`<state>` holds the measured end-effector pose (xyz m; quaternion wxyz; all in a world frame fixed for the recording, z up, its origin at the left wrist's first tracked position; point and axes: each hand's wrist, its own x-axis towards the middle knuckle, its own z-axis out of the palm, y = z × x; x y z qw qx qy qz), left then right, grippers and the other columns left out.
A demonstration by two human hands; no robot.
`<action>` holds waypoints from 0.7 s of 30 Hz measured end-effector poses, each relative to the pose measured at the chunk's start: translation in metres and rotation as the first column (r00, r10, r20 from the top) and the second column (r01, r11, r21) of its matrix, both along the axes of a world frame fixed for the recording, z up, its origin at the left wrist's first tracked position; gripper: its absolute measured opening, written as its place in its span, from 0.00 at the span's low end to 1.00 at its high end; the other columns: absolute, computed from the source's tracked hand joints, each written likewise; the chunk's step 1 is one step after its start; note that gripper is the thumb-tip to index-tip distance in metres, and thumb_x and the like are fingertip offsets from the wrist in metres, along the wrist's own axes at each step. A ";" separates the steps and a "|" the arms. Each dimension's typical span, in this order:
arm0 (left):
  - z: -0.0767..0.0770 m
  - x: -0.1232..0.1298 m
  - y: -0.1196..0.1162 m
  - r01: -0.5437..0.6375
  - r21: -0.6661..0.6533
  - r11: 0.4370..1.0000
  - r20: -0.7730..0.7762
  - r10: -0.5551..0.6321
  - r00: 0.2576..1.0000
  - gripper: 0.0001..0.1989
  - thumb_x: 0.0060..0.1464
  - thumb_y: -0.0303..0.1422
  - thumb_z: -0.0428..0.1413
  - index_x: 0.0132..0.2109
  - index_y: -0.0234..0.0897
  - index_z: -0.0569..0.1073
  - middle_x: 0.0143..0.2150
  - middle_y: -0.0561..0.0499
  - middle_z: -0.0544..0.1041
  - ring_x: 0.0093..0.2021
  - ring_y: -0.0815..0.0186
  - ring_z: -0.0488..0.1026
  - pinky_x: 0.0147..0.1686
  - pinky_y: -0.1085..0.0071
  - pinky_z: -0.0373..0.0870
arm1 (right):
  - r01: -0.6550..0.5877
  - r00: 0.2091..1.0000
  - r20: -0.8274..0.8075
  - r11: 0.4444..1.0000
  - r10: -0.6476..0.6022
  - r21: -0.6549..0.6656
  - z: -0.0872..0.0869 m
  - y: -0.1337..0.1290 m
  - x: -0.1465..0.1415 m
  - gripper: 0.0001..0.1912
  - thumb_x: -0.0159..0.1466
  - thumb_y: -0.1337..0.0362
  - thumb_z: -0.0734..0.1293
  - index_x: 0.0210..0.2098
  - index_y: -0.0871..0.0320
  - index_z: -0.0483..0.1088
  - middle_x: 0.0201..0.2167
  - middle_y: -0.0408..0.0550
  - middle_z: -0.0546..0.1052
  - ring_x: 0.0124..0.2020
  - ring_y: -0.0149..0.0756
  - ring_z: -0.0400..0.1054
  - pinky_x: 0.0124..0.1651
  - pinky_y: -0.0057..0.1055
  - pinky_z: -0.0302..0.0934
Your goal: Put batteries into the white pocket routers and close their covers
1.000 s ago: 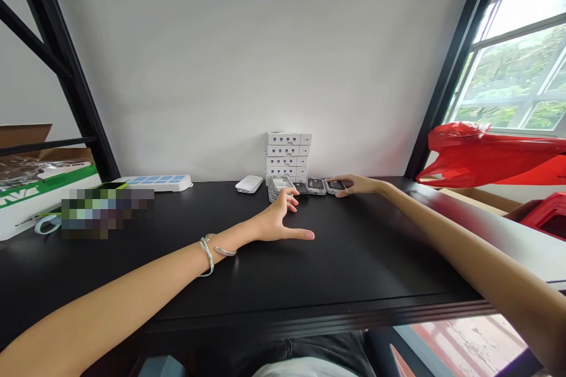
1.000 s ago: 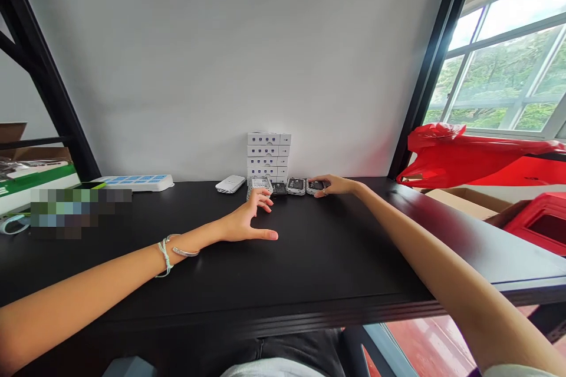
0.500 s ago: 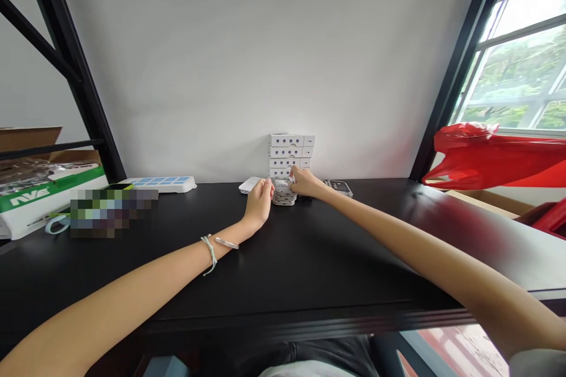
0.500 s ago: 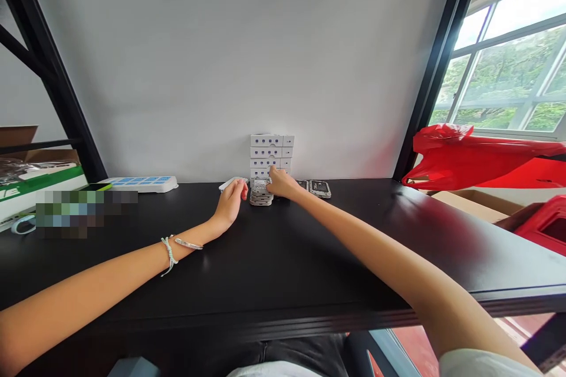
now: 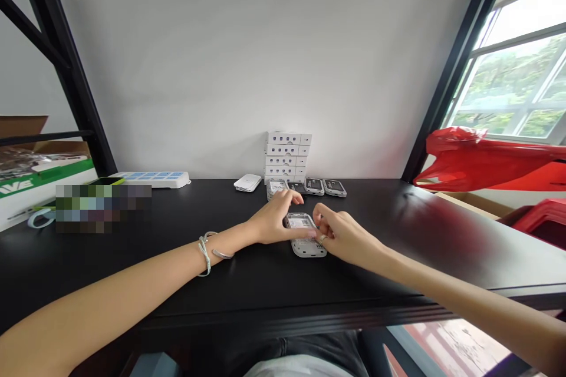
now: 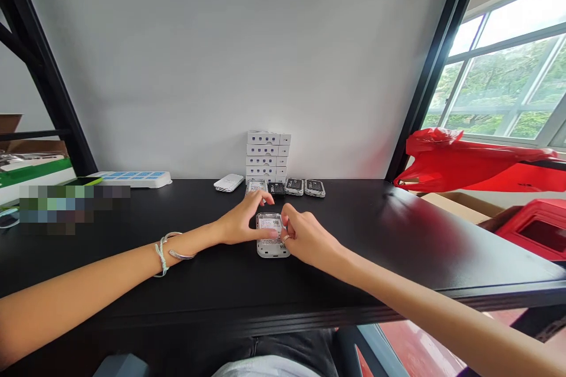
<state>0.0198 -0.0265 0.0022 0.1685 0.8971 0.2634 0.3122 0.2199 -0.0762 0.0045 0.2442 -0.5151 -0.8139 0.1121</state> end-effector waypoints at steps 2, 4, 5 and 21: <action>0.001 0.000 0.001 0.026 -0.073 0.997 -0.097 -0.033 0.995 0.31 0.46 0.52 0.59 0.52 0.41 0.62 0.50 0.44 0.66 0.52 0.54 0.64 0.50 0.58 0.65 | -0.018 1.000 0.007 0.999 0.018 -0.052 0.006 0.005 0.004 0.06 0.57 0.60 0.62 0.30 0.53 0.58 0.18 0.38 0.68 0.20 0.32 0.60 0.24 0.29 0.53; 0.000 0.000 0.004 0.024 -0.112 0.993 -0.137 -0.039 0.990 0.36 0.44 0.55 0.59 0.56 0.41 0.61 0.50 0.44 0.67 0.53 0.53 0.64 0.50 0.57 0.65 | -0.055 0.998 0.026 0.997 0.057 -0.061 0.019 0.025 0.012 0.10 0.59 0.55 0.62 0.29 0.54 0.61 0.20 0.41 0.71 0.23 0.34 0.64 0.28 0.30 0.56; 0.000 -0.001 0.005 0.019 -0.123 0.992 -0.145 -0.037 0.989 0.40 0.43 0.55 0.59 0.58 0.41 0.60 0.51 0.43 0.67 0.53 0.52 0.64 0.51 0.56 0.64 | -0.074 0.996 0.047 0.997 0.075 -0.025 0.026 0.039 0.017 0.11 0.60 0.53 0.62 0.30 0.54 0.63 0.24 0.43 0.72 0.26 0.35 0.66 0.31 0.32 0.58; -0.006 -0.003 0.004 -0.058 -0.226 0.972 -0.160 0.022 0.987 0.57 0.25 0.56 0.67 0.64 0.43 0.56 0.59 0.42 0.62 0.63 0.44 0.54 0.60 0.47 0.54 | -0.024 0.997 0.069 0.998 0.028 -0.065 0.038 0.143 0.032 0.39 0.44 0.51 0.75 0.53 0.58 0.65 0.54 0.56 0.69 0.56 0.50 0.62 0.58 0.41 0.56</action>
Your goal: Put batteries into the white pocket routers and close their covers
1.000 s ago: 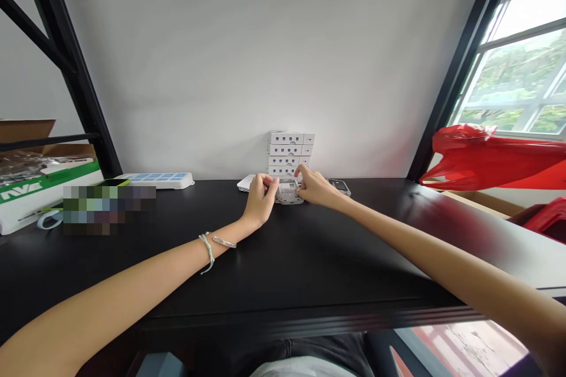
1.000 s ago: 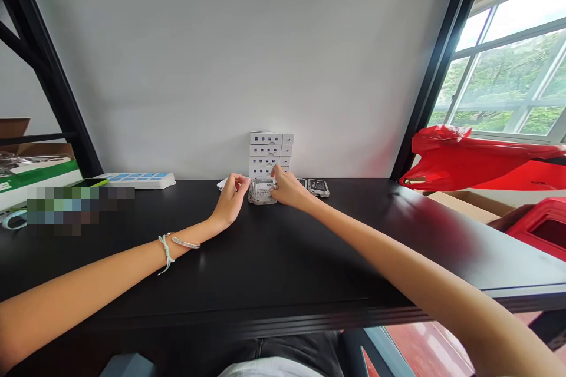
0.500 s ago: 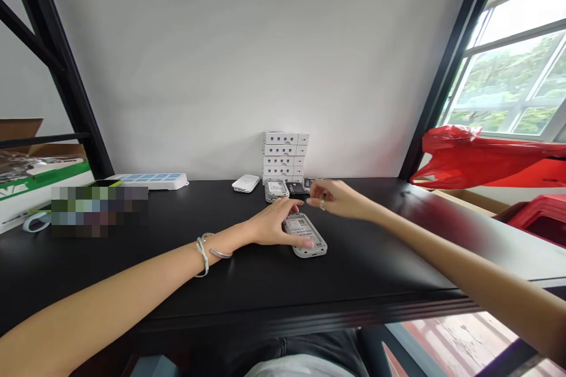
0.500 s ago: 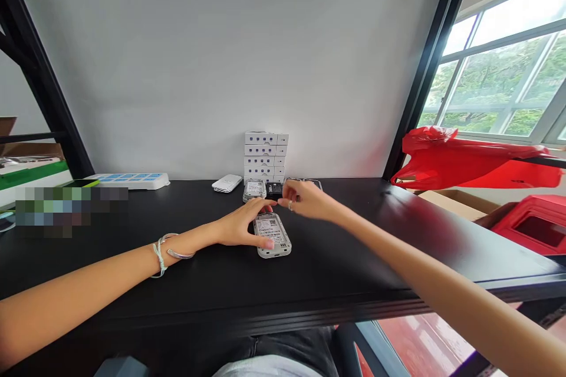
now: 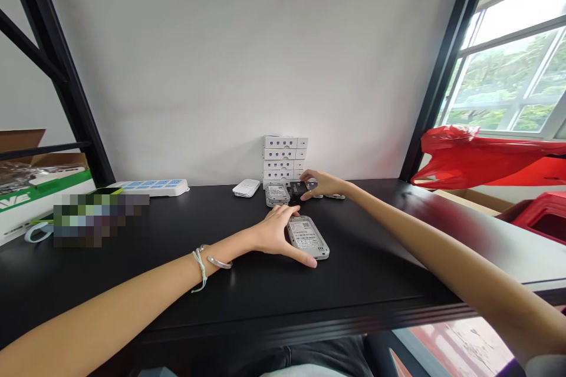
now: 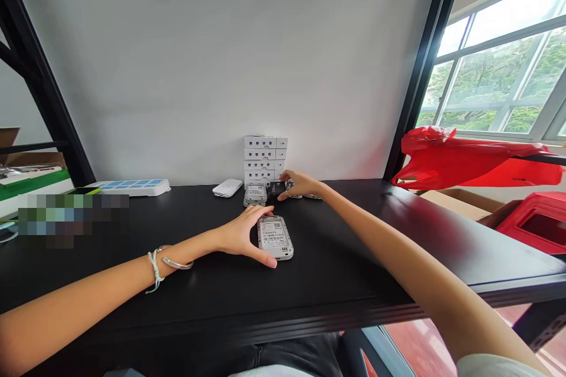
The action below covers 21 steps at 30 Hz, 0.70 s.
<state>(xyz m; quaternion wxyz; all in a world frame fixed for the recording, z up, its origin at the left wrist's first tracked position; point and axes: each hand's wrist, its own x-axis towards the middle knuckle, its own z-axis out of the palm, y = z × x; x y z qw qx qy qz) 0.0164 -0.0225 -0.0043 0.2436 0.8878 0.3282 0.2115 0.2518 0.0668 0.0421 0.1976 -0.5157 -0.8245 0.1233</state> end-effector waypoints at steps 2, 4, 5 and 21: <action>0.000 0.000 0.002 -0.063 0.032 0.997 -0.028 0.064 0.998 0.56 0.24 0.57 0.66 0.61 0.42 0.60 0.59 0.41 0.62 0.63 0.42 0.53 0.60 0.46 0.52 | 0.029 0.998 -0.052 1.000 -0.029 0.011 0.004 -0.016 0.005 0.41 0.45 0.51 0.75 0.55 0.59 0.64 0.55 0.56 0.68 0.57 0.49 0.61 0.58 0.40 0.56; 0.000 0.000 0.003 -0.121 0.043 0.992 -0.062 0.124 0.990 0.55 0.24 0.59 0.65 0.60 0.41 0.62 0.58 0.40 0.62 0.62 0.42 0.54 0.59 0.45 0.52 | 0.035 0.994 -0.098 0.999 -0.037 -0.019 0.005 -0.034 0.007 0.42 0.44 0.50 0.75 0.56 0.57 0.65 0.55 0.54 0.69 0.56 0.50 0.61 0.58 0.41 0.56; 0.000 0.000 0.003 -0.137 0.044 0.990 -0.072 0.140 0.988 0.54 0.24 0.60 0.64 0.59 0.40 0.63 0.57 0.40 0.63 0.61 0.42 0.54 0.59 0.45 0.53 | 0.021 0.993 -0.117 0.999 -0.026 -0.046 0.003 -0.043 0.006 0.41 0.44 0.50 0.75 0.56 0.55 0.66 0.54 0.53 0.70 0.56 0.51 0.62 0.58 0.43 0.56; 0.002 0.000 0.004 -0.157 0.034 0.987 -0.069 0.159 0.985 0.52 0.25 0.59 0.64 0.58 0.39 0.63 0.57 0.40 0.63 0.61 0.43 0.56 0.57 0.49 0.58 | -0.221 0.975 -0.054 0.953 0.215 -0.205 -0.005 -0.092 -0.017 0.32 0.46 0.49 0.73 0.50 0.48 0.70 0.50 0.45 0.71 0.53 0.48 0.63 0.51 0.38 0.60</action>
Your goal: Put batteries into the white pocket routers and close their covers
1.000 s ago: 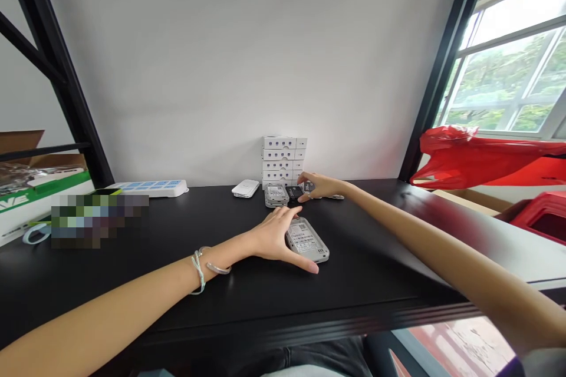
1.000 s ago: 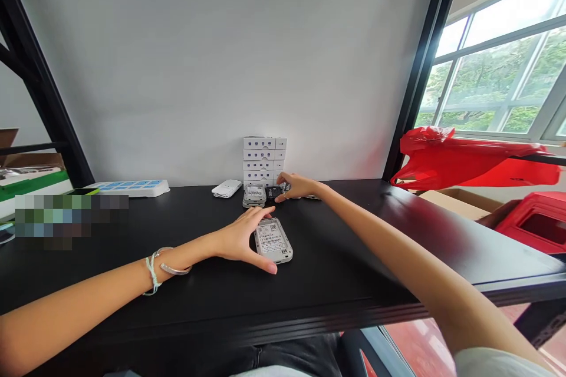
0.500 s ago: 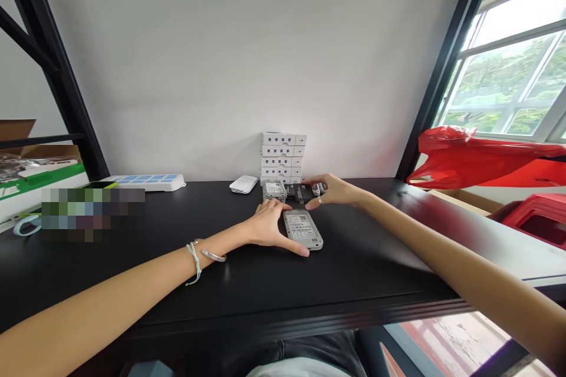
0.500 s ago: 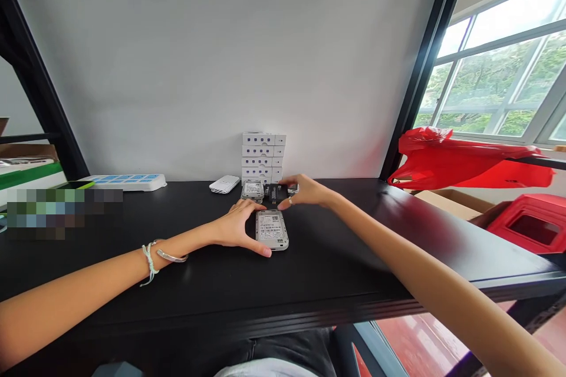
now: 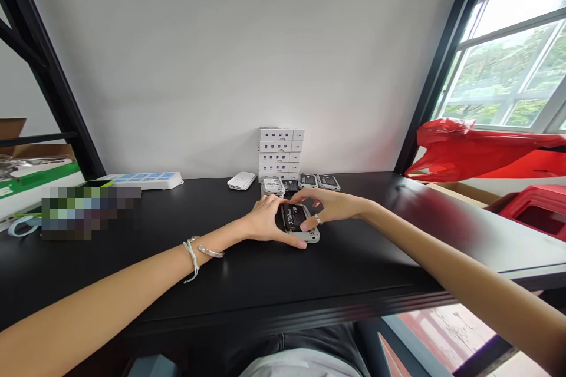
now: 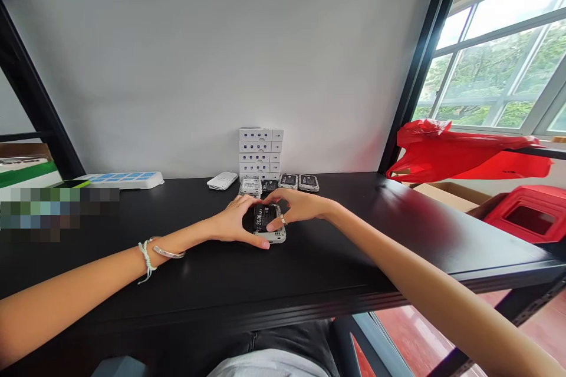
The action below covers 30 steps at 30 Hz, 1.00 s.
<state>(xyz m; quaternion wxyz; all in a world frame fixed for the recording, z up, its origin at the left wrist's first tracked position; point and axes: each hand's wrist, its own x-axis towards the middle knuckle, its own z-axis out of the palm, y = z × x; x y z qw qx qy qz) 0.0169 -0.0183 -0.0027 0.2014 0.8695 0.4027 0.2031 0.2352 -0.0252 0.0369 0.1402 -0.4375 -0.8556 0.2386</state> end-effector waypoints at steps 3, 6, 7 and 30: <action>0.002 0.001 -0.003 0.007 0.005 1.000 0.030 -0.008 1.000 0.53 0.26 0.59 0.64 0.59 0.39 0.61 0.58 0.40 0.63 0.60 0.44 0.57 0.56 0.49 0.59 | 0.023 1.000 -0.002 0.998 -0.023 0.055 -0.002 -0.004 -0.005 0.36 0.44 0.50 0.75 0.51 0.51 0.68 0.49 0.47 0.71 0.50 0.49 0.64 0.50 0.40 0.60; 0.004 0.002 -0.006 0.020 0.012 1.000 0.074 -0.021 0.997 0.51 0.27 0.57 0.65 0.58 0.39 0.62 0.56 0.41 0.64 0.58 0.46 0.59 0.55 0.51 0.61 | 0.021 0.996 -0.089 0.994 -0.012 0.106 -0.003 -0.007 -0.010 0.34 0.43 0.51 0.76 0.47 0.53 0.67 0.47 0.48 0.72 0.48 0.47 0.65 0.48 0.39 0.61; 0.005 0.003 -0.006 0.018 0.012 1.000 0.077 -0.019 0.997 0.50 0.27 0.57 0.65 0.57 0.39 0.63 0.55 0.41 0.65 0.57 0.46 0.60 0.54 0.51 0.62 | 0.008 0.991 -0.135 0.994 0.007 0.109 -0.003 -0.007 -0.011 0.34 0.43 0.52 0.76 0.47 0.53 0.66 0.45 0.47 0.72 0.47 0.45 0.66 0.47 0.39 0.61; -0.007 0.000 0.003 0.036 -0.059 0.998 0.186 -0.025 0.982 0.58 0.31 0.54 0.66 0.65 0.38 0.50 0.59 0.37 0.64 0.62 0.46 0.57 0.60 0.49 0.54 | -0.134 0.957 0.267 0.990 0.116 0.048 0.003 -0.009 -0.004 0.53 0.45 0.42 0.72 0.64 0.55 0.56 0.64 0.52 0.57 0.63 0.54 0.51 0.62 0.43 0.51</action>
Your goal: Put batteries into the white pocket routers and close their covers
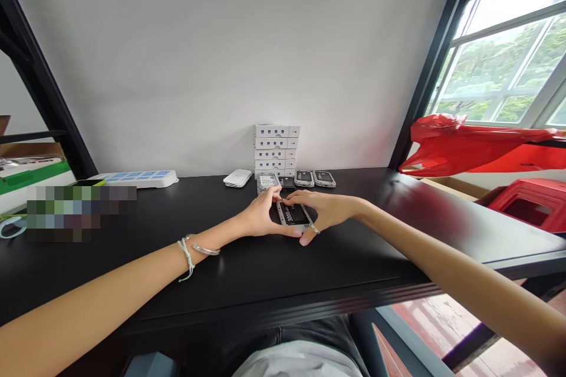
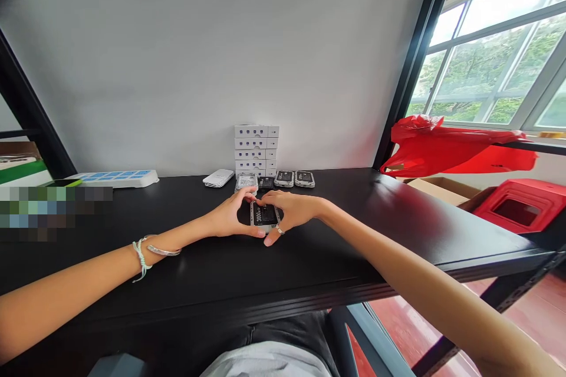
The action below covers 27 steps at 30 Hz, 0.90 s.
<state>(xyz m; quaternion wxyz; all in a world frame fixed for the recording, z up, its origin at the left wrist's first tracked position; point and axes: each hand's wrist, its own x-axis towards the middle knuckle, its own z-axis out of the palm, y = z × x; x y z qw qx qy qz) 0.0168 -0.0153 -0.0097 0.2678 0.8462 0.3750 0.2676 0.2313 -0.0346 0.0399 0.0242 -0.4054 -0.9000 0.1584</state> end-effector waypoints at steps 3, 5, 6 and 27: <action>0.001 -0.001 -0.002 0.014 0.016 1.000 -0.025 -0.014 1.000 0.59 0.33 0.55 0.65 0.66 0.37 0.46 0.60 0.37 0.62 0.63 0.47 0.56 0.60 0.50 0.54 | 0.012 1.000 -0.019 0.998 -0.011 0.059 0.005 0.002 0.003 0.48 0.43 0.44 0.74 0.60 0.54 0.61 0.57 0.51 0.67 0.57 0.53 0.61 0.57 0.42 0.58; 0.002 0.000 -0.004 0.013 0.012 1.000 -0.037 -0.013 0.999 0.60 0.33 0.55 0.65 0.66 0.36 0.45 0.60 0.36 0.61 0.62 0.48 0.57 0.60 0.50 0.55 | 0.052 0.998 -0.029 0.997 -0.051 0.053 0.009 0.008 0.017 0.49 0.41 0.45 0.75 0.60 0.53 0.62 0.55 0.51 0.69 0.54 0.53 0.63 0.55 0.42 0.59; 0.003 0.000 -0.005 0.013 0.005 1.000 -0.041 -0.013 0.999 0.60 0.33 0.55 0.65 0.66 0.37 0.44 0.60 0.36 0.61 0.62 0.48 0.57 0.60 0.50 0.55 | 0.087 0.996 -0.034 0.995 -0.086 0.043 0.011 0.012 0.027 0.50 0.40 0.46 0.75 0.60 0.53 0.62 0.55 0.51 0.69 0.54 0.54 0.63 0.55 0.43 0.59; 0.008 -0.004 0.010 -0.235 0.174 0.956 0.148 0.210 0.966 0.24 0.60 0.45 0.42 0.19 0.38 0.57 0.16 0.57 0.57 0.19 0.70 0.56 0.24 0.71 0.53 | 0.211 0.974 -0.118 0.962 -0.193 0.174 0.011 0.046 0.049 0.41 0.54 0.41 0.66 0.61 0.55 0.61 0.61 0.52 0.63 0.61 0.53 0.56 0.61 0.44 0.54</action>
